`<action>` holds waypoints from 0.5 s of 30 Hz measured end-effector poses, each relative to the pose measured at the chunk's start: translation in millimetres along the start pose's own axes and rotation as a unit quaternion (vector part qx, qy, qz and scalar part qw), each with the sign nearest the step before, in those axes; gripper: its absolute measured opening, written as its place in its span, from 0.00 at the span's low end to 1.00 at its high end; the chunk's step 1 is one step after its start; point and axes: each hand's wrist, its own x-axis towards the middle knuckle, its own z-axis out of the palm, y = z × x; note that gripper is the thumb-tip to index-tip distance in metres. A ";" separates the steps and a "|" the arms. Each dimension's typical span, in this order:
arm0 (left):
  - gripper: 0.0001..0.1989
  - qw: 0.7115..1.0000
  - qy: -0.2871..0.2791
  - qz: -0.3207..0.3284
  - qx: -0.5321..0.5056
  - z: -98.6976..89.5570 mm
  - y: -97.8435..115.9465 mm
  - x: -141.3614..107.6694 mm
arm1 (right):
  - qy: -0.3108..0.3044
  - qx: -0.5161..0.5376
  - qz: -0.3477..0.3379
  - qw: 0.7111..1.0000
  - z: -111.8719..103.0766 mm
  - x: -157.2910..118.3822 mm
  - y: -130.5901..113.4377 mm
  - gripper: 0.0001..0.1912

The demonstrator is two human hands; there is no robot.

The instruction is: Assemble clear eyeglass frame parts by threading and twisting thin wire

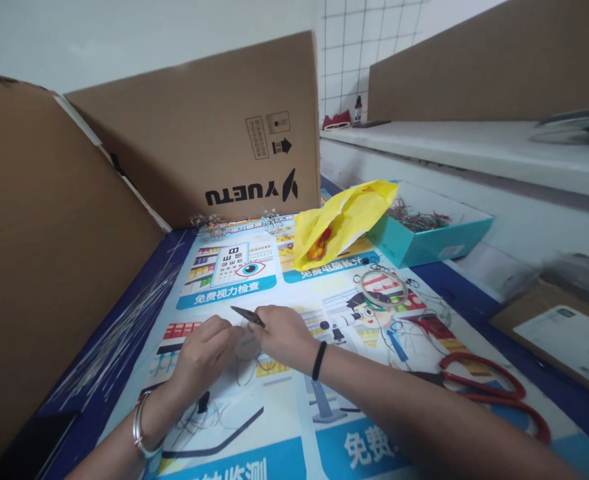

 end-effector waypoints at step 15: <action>0.09 0.999 -0.014 -0.044 -0.011 0.8 1.3 -0.9 | -0.001 -0.027 -0.026 0.999 4.3 -0.3 6.2 0.11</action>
